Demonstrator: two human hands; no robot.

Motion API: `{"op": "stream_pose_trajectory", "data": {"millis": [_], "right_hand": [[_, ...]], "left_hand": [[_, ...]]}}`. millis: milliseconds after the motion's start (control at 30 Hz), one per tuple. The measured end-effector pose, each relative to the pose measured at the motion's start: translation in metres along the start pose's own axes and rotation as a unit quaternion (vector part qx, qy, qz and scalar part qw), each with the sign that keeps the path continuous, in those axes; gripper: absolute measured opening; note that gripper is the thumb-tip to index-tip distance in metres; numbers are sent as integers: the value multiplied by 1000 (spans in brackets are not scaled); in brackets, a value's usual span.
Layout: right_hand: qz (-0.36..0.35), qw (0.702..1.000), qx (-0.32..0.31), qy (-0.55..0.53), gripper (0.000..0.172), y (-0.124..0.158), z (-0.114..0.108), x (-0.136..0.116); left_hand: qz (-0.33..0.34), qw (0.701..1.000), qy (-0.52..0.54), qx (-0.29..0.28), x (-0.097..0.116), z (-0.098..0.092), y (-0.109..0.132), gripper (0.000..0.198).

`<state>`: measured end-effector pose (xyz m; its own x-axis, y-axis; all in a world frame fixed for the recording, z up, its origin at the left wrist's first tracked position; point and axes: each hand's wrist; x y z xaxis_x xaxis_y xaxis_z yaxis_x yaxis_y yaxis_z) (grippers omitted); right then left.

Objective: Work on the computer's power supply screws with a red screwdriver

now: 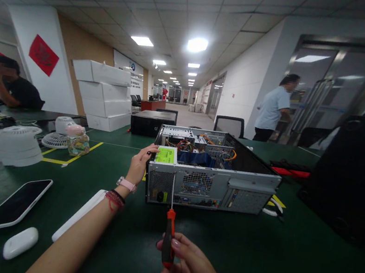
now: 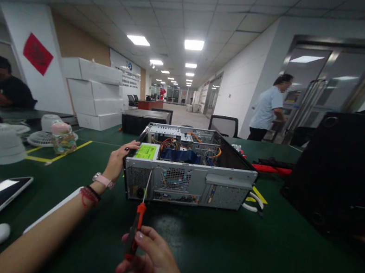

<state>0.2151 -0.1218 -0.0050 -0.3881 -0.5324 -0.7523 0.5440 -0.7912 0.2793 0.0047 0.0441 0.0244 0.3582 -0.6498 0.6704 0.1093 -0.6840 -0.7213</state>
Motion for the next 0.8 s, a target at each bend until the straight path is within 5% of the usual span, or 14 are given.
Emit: {"op": "stream_pose_trajectory", "data": {"millis": [800], "right_hand": [[11,999,29,16,57,-6,1,4]], "left_hand": [[2,1000,0,-2,-4,0,-1,35]]}}
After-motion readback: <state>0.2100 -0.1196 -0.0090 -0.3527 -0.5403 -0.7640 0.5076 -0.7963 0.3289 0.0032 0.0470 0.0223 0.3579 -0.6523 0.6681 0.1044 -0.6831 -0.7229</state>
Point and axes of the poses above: each hand's wrist, its own y-axis away from the middle knuckle, its own z-axis out of the palm, x = y × z, and after that the axes turned 2 degrees about -z, right-handed
